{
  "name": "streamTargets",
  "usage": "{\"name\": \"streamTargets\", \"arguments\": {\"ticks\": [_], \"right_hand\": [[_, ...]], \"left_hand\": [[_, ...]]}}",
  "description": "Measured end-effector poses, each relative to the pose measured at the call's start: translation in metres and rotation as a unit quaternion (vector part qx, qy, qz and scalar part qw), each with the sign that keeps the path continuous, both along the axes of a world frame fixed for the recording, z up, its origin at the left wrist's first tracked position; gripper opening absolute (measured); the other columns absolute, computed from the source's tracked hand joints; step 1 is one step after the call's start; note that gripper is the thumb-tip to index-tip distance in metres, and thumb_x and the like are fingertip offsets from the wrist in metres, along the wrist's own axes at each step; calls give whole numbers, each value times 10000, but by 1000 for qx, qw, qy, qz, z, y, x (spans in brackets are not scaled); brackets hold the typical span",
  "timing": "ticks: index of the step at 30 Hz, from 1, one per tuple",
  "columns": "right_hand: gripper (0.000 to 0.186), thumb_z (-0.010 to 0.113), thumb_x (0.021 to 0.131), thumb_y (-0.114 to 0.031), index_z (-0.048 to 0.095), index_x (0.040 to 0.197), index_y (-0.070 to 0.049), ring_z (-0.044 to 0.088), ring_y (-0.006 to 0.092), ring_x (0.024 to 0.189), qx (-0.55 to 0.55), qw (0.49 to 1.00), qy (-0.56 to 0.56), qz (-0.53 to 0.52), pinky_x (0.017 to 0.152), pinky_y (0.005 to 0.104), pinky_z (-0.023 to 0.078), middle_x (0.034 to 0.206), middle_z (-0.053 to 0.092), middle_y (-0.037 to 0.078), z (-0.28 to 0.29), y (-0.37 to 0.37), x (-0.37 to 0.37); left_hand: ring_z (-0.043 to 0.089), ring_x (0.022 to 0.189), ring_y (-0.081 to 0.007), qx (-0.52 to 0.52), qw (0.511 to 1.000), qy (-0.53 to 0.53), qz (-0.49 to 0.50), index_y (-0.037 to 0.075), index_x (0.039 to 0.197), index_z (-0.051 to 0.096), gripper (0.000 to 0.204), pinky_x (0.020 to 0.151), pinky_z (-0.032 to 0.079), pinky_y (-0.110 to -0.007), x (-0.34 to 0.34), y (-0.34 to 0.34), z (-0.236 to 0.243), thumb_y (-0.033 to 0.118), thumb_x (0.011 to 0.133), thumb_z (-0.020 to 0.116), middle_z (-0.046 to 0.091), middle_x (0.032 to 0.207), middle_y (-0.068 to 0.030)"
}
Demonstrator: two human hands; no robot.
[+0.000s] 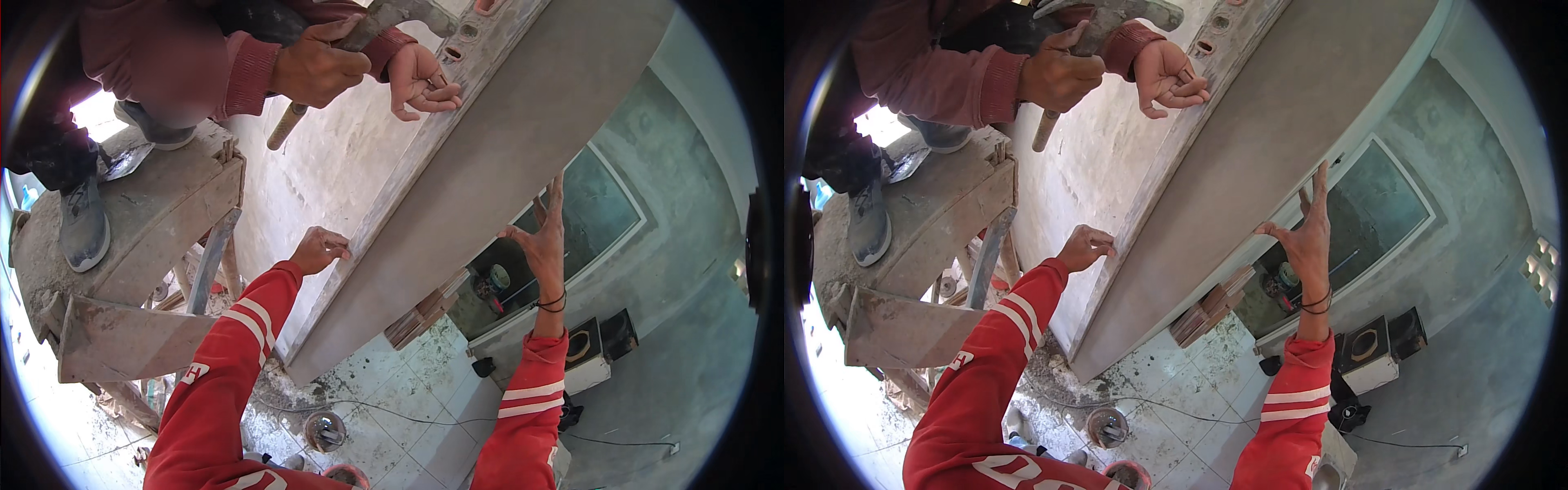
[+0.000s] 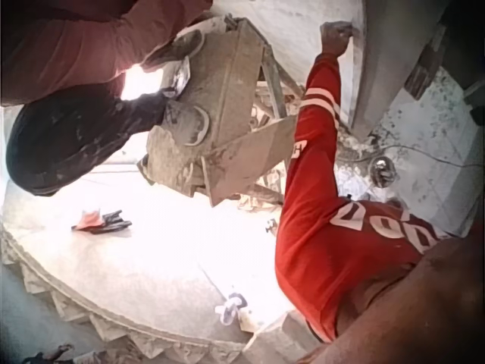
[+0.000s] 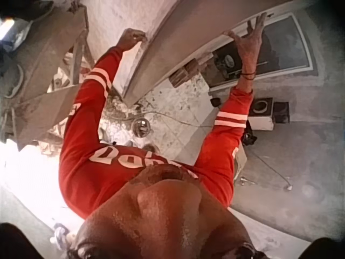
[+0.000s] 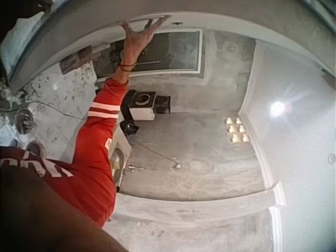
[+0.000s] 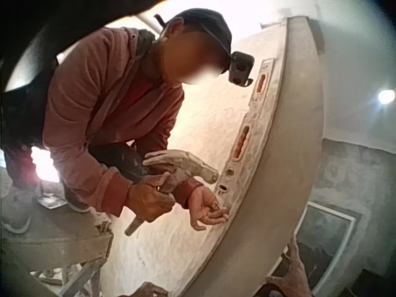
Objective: Two people align a wooden board against a wall using a level and then secure it by driving nails into the wall with a hammer.
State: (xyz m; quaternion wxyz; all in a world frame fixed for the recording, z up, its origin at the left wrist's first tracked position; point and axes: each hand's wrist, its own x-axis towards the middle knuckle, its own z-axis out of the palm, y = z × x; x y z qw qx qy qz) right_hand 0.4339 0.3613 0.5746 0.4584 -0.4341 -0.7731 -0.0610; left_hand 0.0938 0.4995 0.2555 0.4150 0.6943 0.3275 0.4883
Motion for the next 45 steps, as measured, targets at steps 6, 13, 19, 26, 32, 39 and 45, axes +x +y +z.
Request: {"name": "streamTargets", "arguments": {"ticks": [6,13,19,26,32,39,45], "right_hand": [[1588,1079,525,-178,113,1781,-65,383,375,1627,1,1000,2,-1,1321,558,400,1822,263,199,-1,0,-1],[1595,1077,526,-209,104,1784,-81,401,383,1616,4,1000,-5,-2,1317,565,404,1821,272,189,-1,1,-1],[1586,1073,544,-225,97,1787,-99,428,405,1597,2,1000,-8,-14,1310,574,408,1820,277,187,-1,1,-3],[1593,1080,546,-237,93,1790,-110,411,433,1601,0,1000,-4,-5,1304,587,407,1818,279,198,-1,0,0],[1603,1086,547,-255,85,1791,-111,409,451,1599,-9,1000,-3,-19,1295,608,404,1817,286,196,-1,1,1],[1587,1085,567,-245,84,1792,-115,420,445,1594,-28,999,17,-22,1289,615,410,1815,290,196,-1,-1,-2],[1589,1085,568,-234,80,1794,-125,416,431,1600,-16,999,-2,-29,1288,614,411,1821,280,191,0,-1,3]], "left_hand": [[815,1002,-229,-13,1000,-14,-1,-86,1069,822,254,1005,612,-357,-1,0,-4,104,901,845,849,1061,-165],[804,1031,-249,3,1000,6,23,-50,1042,844,265,1015,603,-365,-1,2,-8,166,889,862,842,1111,-169],[804,1010,-243,-16,999,-9,37,-47,1045,846,285,1002,606,-370,0,3,-8,172,864,869,844,1087,-164],[810,1007,-241,-5,1000,12,12,-62,1076,843,298,999,611,-366,-2,-2,2,146,863,860,846,1093,-171],[817,1035,-242,-49,999,-7,3,-102,1122,817,324,995,614,-351,-2,-3,2,114,882,846,846,1085,-174],[818,1058,-246,-39,999,-3,8,-106,1139,799,329,1018,608,-351,-3,-5,-1,130,913,830,842,1064,-168],[820,1067,-254,12,998,15,68,-84,1137,788,291,1044,594,-353,5,-2,-14,133,943,795,843,1043,-141]]}}
